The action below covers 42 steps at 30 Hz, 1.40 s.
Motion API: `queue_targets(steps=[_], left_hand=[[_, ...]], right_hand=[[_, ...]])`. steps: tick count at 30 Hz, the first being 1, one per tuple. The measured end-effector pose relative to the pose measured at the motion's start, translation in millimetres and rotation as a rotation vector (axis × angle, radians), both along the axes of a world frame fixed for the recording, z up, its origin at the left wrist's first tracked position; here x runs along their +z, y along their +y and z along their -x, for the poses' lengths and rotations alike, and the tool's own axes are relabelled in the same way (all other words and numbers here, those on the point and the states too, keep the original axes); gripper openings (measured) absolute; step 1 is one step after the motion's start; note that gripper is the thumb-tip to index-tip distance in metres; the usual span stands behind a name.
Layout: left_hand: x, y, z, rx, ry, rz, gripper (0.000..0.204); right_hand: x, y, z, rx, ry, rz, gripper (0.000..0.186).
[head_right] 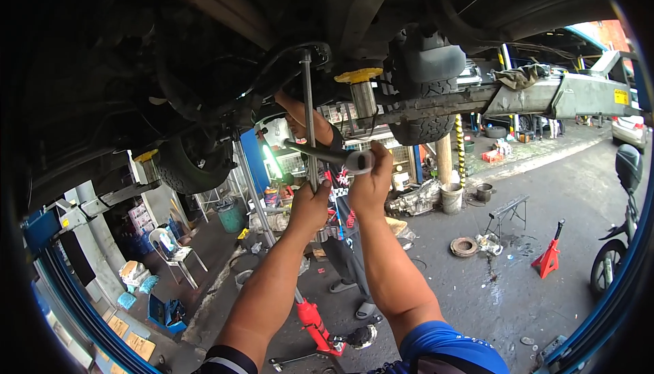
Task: Working on the underside of a vehicle on a lift using a wrench and socket extension.
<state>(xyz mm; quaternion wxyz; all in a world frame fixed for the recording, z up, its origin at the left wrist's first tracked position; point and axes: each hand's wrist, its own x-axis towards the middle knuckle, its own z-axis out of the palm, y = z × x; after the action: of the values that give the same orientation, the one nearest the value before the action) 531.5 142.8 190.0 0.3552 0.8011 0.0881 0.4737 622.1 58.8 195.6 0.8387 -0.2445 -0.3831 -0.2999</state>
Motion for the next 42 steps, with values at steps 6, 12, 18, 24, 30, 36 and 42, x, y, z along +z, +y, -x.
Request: queue_targets(steps=[6,12,18,24,30,36,42], left_hand=[[0.0,-13.9,2.2,-0.043,-0.036,0.072,0.036],[0.2,-13.8,-7.3,-0.078,-0.023,0.022,0.034],[5.8,-15.0,-9.8,-0.033,-0.015,-0.014,0.035],[-0.9,-5.6,-13.1,-0.164,-0.178,-0.077,0.032],[14.1,-42.8,-8.4,-0.010,-0.003,-0.107,0.033],[19.7,-14.0,4.2,0.050,-0.038,-0.052,0.035],[21.8,-21.9,-8.2,0.021,-0.023,-0.011,0.033]], right_hand=[[29.7,-20.0,35.4,-0.489,-0.215,0.130,0.027],[5.2,13.4,-51.3,0.200,0.314,0.539,0.051],[-9.4,-3.8,-0.5,0.013,0.096,-0.003,0.035],[41.3,-45.7,55.1,-0.647,-0.446,0.170,0.029],[21.3,-25.2,-70.0,0.252,0.308,0.321,0.058],[-3.4,-6.7,-10.0,0.227,0.139,0.126,0.040],[18.2,-17.3,-0.2,0.179,0.143,0.115,0.044]])
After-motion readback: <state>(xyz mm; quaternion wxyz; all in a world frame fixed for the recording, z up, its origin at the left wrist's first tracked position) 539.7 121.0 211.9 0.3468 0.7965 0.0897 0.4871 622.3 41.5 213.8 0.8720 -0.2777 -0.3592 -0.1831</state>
